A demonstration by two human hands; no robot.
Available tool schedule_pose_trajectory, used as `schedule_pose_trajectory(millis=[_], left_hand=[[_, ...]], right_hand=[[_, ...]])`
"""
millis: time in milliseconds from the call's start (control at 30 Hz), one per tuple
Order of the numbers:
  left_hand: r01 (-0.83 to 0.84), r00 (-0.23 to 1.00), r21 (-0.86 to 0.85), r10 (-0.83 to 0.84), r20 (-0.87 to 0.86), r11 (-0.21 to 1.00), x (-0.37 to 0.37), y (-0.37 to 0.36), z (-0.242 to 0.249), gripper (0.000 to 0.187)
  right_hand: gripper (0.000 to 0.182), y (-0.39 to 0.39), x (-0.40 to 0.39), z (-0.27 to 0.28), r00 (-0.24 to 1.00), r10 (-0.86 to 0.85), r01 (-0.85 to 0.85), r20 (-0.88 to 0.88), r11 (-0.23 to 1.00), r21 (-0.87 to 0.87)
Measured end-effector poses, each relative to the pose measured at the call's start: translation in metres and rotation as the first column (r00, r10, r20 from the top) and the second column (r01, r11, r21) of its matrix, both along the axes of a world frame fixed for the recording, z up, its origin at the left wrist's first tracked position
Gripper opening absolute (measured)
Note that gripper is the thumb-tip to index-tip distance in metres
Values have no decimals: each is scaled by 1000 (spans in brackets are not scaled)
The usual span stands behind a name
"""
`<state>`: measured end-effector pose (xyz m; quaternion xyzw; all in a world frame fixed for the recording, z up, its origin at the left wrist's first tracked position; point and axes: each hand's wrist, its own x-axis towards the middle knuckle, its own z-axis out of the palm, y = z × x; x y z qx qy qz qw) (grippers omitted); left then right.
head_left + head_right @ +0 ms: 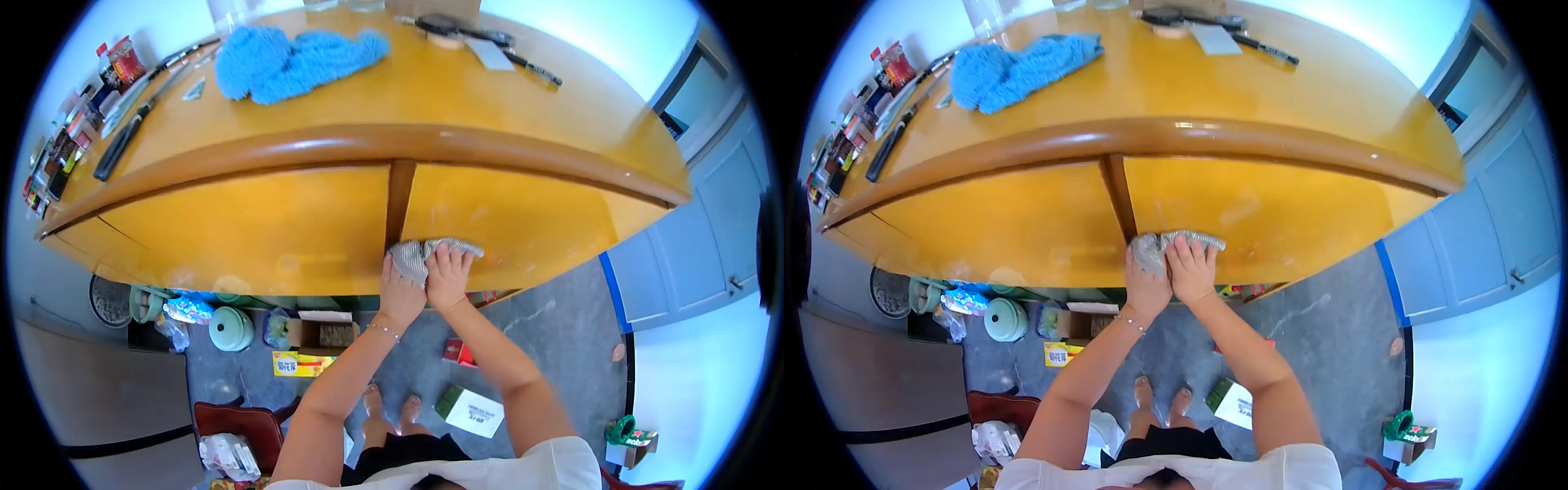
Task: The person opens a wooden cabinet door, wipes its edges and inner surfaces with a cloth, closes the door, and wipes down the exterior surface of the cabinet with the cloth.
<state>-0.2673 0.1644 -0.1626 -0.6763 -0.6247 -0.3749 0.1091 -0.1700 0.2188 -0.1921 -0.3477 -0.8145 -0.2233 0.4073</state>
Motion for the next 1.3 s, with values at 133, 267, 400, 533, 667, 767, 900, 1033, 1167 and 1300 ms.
schedule_pose_trajectory(millis=[133,267,400,533,667,767,900,1033,1167,1300], left_hand=[[74,982,-196,-105,-156,978,-4,-18,-79,40],[30,998,15,-29,-49,999,7,-4,1,30],[1,1000,182,-7,31,983,2,21,65,23],[15,998,16,-16,54,1000,3,10,2,24],[11,998,-176,0,63,984,-3,-18,-150,32],[-80,993,-190,61,-104,978,-3,-32,-156,32],[-84,989,-97,95,111,992,1,-11,-71,30],[-28,993,-77,37,116,997,-7,6,-34,32],[-7,999,-215,-4,-53,977,-9,-4,-107,33],[46,999,-121,-49,-23,992,-13,-21,-214,31]], right_hand=[[33,-24,21,-58,984,29,36,178,935,-354],[32,-10,14,6,998,1,9,56,981,-192],[30,10,-5,83,989,-81,93,-124,992,90],[32,1,2,9,996,-85,81,-19,986,-146],[35,-26,18,-120,971,104,-1,217,904,-427],[37,-32,15,-122,975,117,-33,190,917,-397],[33,-18,2,-44,985,99,-58,143,962,-266],[28,-4,-11,5,997,16,-13,-78,999,38],[26,-18,-4,-95,999,-23,33,39,961,-274],[29,-25,4,-199,988,95,-67,122,975,-213]])
